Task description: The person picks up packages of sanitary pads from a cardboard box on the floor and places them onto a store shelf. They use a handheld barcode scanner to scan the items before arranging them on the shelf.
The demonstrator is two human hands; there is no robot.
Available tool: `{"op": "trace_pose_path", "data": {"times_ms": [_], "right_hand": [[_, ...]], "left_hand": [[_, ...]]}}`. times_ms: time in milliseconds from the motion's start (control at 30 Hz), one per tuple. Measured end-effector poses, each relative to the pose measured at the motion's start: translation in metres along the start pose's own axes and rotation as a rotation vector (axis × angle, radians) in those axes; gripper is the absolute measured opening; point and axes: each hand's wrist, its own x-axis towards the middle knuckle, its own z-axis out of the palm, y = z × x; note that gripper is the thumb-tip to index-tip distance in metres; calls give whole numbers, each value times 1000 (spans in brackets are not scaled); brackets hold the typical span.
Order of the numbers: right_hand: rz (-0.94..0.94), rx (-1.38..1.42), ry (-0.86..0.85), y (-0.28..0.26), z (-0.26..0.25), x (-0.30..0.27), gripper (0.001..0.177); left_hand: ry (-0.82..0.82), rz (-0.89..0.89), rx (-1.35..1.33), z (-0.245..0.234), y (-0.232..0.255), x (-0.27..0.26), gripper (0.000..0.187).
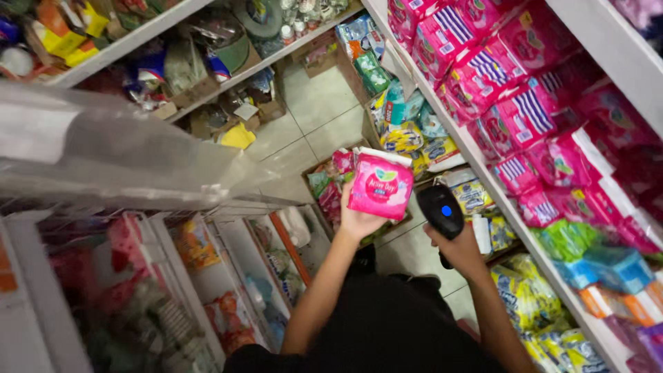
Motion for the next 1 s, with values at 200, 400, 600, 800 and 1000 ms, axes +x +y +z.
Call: {"op": "trace_pose_path", "data": {"times_ms": [200, 400, 600, 800, 1000], "right_hand": [[9, 473, 123, -9, 12, -18, 29], [-77, 708, 279, 3, -1, -21, 37], [-90, 284, 162, -24, -6, -35, 33], [-45, 174, 112, -62, -16, -55, 22], [25, -149, 74, -76, -41, -76, 18]], "left_hand": [[-9, -237, -5, 0, -19, -9, 79], [108, 52, 793, 55, -18, -20, 91], [227, -155, 449, 16, -21, -14, 72], [149, -185, 78, -42, -9, -3, 60], [201, -211, 68, -48, -4, -3, 65]]}}
